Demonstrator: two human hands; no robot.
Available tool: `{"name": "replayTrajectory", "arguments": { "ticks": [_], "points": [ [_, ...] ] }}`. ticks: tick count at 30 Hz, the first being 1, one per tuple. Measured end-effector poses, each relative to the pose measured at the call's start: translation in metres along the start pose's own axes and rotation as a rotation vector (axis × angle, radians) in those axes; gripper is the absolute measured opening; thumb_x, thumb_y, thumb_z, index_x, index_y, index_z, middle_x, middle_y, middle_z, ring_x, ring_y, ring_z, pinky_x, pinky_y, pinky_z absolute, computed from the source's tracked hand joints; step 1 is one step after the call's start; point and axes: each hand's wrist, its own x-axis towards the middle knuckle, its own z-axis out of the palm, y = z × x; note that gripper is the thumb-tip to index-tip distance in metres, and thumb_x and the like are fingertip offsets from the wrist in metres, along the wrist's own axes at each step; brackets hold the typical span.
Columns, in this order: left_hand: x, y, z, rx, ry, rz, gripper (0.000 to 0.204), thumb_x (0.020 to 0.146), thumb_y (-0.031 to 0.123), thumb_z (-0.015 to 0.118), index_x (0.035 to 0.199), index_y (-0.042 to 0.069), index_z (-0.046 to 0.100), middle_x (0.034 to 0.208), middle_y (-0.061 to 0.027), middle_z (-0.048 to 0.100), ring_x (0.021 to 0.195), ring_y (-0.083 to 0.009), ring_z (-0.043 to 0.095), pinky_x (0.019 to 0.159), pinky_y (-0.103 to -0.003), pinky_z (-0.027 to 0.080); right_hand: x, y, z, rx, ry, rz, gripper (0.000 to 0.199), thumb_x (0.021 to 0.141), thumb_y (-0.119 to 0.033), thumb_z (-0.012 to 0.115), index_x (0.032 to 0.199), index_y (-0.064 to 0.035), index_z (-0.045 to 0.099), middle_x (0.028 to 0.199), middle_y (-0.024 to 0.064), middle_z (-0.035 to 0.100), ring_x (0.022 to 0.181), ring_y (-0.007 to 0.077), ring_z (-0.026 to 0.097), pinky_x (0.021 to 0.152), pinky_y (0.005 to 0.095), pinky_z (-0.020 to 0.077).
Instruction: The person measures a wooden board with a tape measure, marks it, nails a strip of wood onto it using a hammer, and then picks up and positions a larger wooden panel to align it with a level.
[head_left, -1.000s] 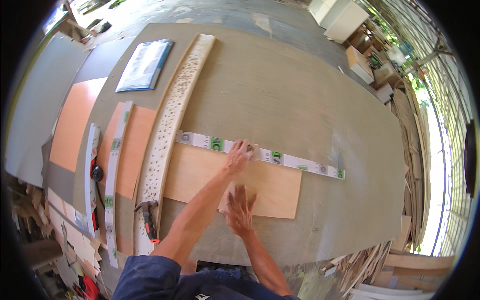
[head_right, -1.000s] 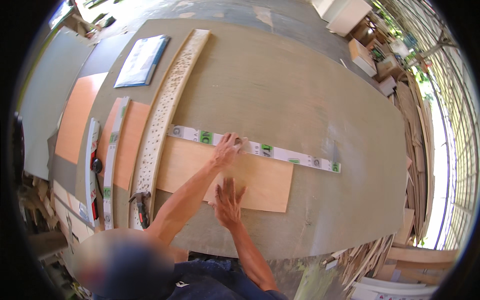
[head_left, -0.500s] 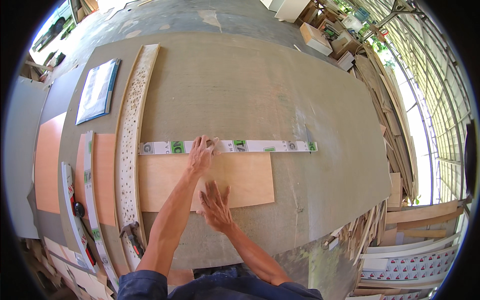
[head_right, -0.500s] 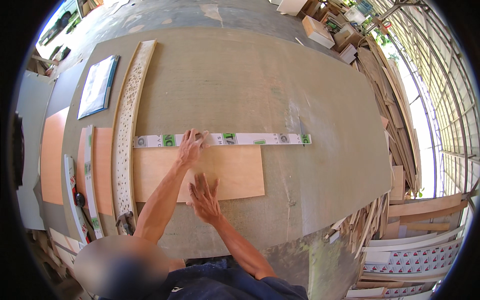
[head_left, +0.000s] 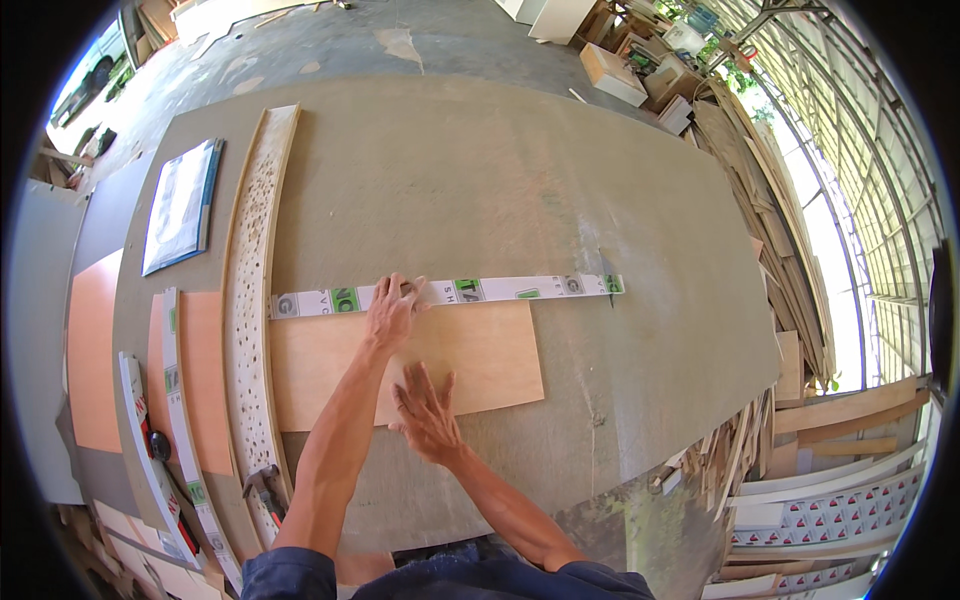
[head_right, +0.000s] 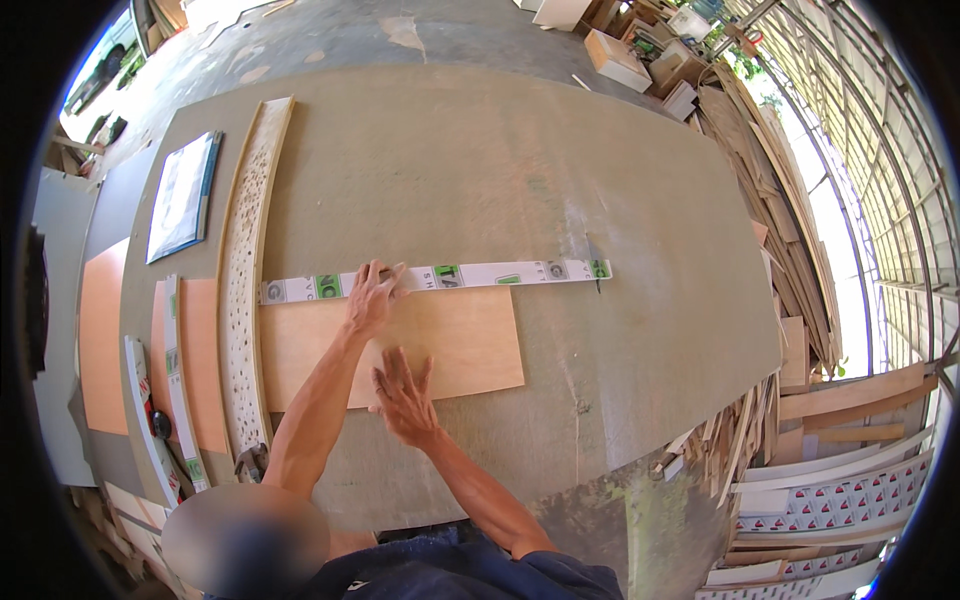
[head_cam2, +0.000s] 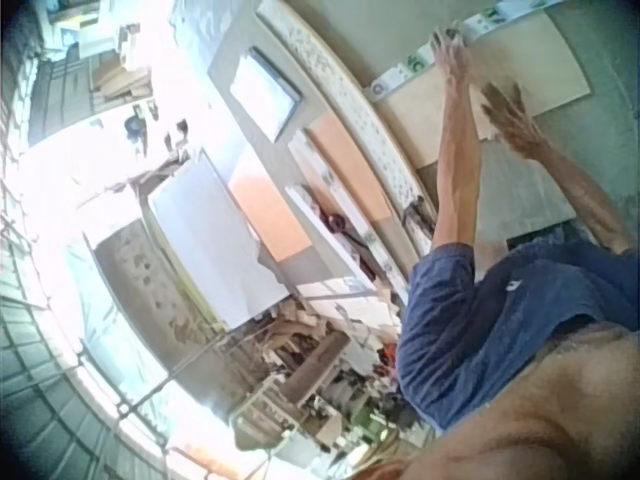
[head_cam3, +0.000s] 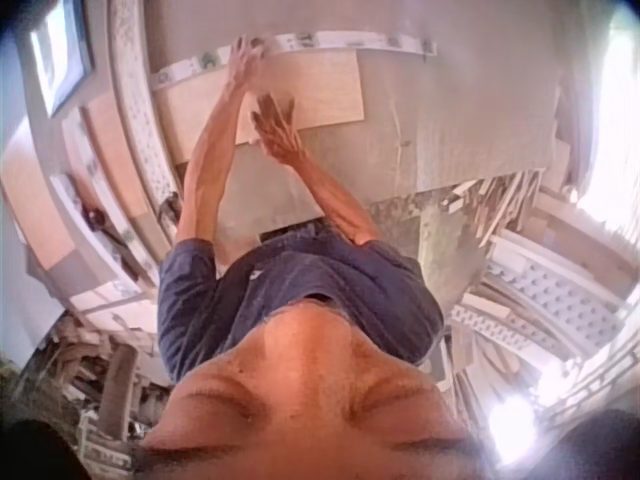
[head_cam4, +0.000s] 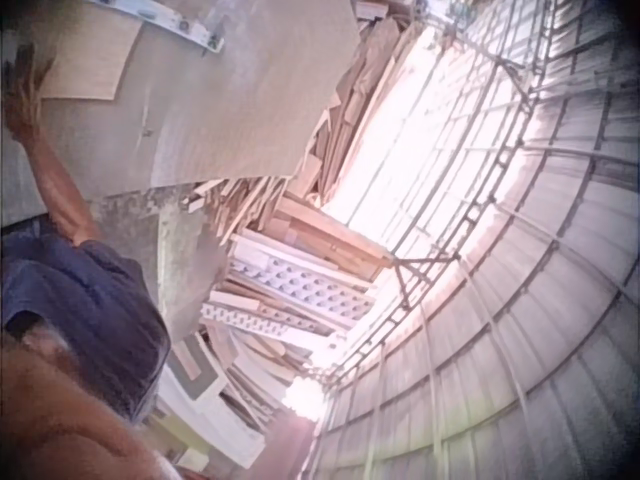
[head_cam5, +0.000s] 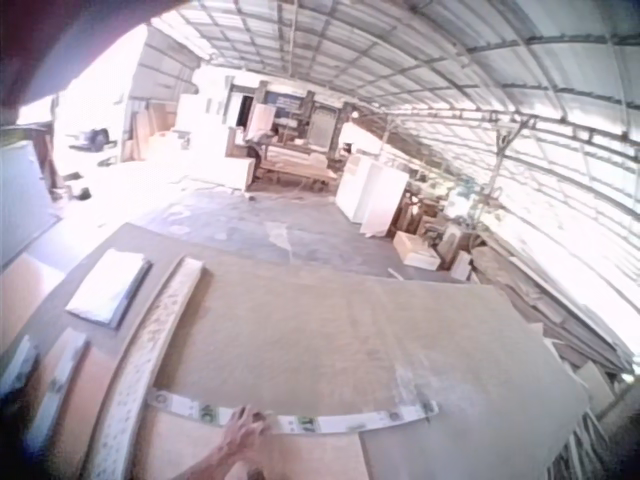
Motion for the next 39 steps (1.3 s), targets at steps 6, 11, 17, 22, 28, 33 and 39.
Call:
{"name": "replayTrajectory", "arguments": {
  "ticks": [6, 11, 17, 22, 28, 33, 39],
  "points": [
    [0.019, -0.013, -0.001, -0.006, 0.012, 0.028, 0.048, 0.084, 0.026, 0.071, 0.128, 0.009, 0.063, 0.113, -0.0145, 0.055, 0.109, -0.0336, 0.051, 0.098, -0.043, 0.042, 0.02, 0.006, 0.001, 0.019, 0.027, 0.0, 0.068, 0.085, -0.033, 0.068, 0.14, -0.0008, 0.047, 0.16, 0.021, 0.019, 0.15, 0.0386, 0.01, 0.108, 0.0772, 0.003],
    [0.047, -0.028, 0.002, 0.025, -0.011, 0.042, 0.048, 0.083, 0.027, 0.072, 0.127, 0.008, 0.064, 0.111, -0.0129, 0.056, 0.109, -0.0316, 0.051, 0.1, -0.042, 0.042, 0.046, 0.018, 0.004, -0.001, 0.061, 0.003, 0.067, 0.085, -0.033, 0.069, 0.14, -0.0009, 0.048, 0.159, 0.0214, 0.021, 0.15, 0.0388, 0.011, 0.108, 0.0772, 0.0042],
    [0.087, -0.048, 0.007, 0.059, -0.086, 0.046, 0.048, 0.086, 0.025, 0.069, 0.129, 0.008, 0.062, 0.116, -0.015, 0.056, 0.112, -0.0323, 0.051, 0.1, -0.042, 0.042, 0.085, 0.031, -0.009, -0.04, 0.009, 0.038, 0.065, 0.086, -0.033, 0.068, 0.139, -0.0011, 0.049, 0.158, 0.0218, 0.022, 0.149, 0.039, 0.014, 0.108, 0.0774, 0.0052],
    [0.121, -0.055, 0.001, 0.106, -0.153, 0.052, 0.046, 0.088, 0.026, 0.066, 0.129, 0.005, 0.06, 0.119, -0.0177, 0.056, 0.117, -0.0341, 0.051, 0.102, -0.044, 0.041, 0.105, 0.047, -0.011, -0.083, 0.014, 0.014, 0.065, 0.088, -0.037, 0.065, 0.14, -0.0018, 0.049, 0.157, 0.0212, 0.026, 0.148, 0.0382, 0.017, 0.109, 0.0765, 0.0068],
    [0.114, -0.088, 0.003, 0.265, -0.134, 0.28, 0.034, 0.093, 0.018, 0.051, 0.12, -0.001, 0.059, 0.133, -0.0228, 0.053, 0.126, -0.0404, 0.048, 0.107, -0.051, 0.037, 0.118, 0.037, -0.008, -0.072, 0.003, -0.033, 0.064, 0.088, -0.039, 0.064, 0.14, -0.0052, 0.051, 0.154, 0.0173, 0.036, 0.149, 0.0323, 0.019, 0.112, 0.0716, 0.005],
    [0.127, -0.026, -0.056, 0.516, 0.037, 0.393, 0.032, 0.089, 0.016, 0.052, 0.113, -0.006, 0.058, 0.116, -0.0195, 0.056, 0.107, -0.0339, 0.053, 0.092, -0.044, 0.044, 0.105, 0.052, -0.005, -0.083, 0.006, 0.023, 0.067, 0.084, -0.042, 0.068, 0.141, -0.009, 0.052, 0.155, 0.0156, 0.036, 0.148, 0.0316, 0.021, 0.116, 0.0648, 0.0015],
    [0.028, -0.044, -0.185, 0.525, 0.245, 0.149, 0.038, 0.092, 0.012, 0.054, 0.124, -0.008, 0.053, 0.112, -0.0189, 0.055, 0.102, -0.0317, 0.052, 0.084, -0.044, 0.047, 0.106, 0.046, -0.011, -0.083, 0.042, -0.019, 0.069, 0.084, -0.043, 0.068, 0.144, -0.0128, 0.05, 0.158, 0.0141, 0.031, 0.149, 0.0328, 0.019, 0.117, 0.0635, -0.0005]
  ]
}}
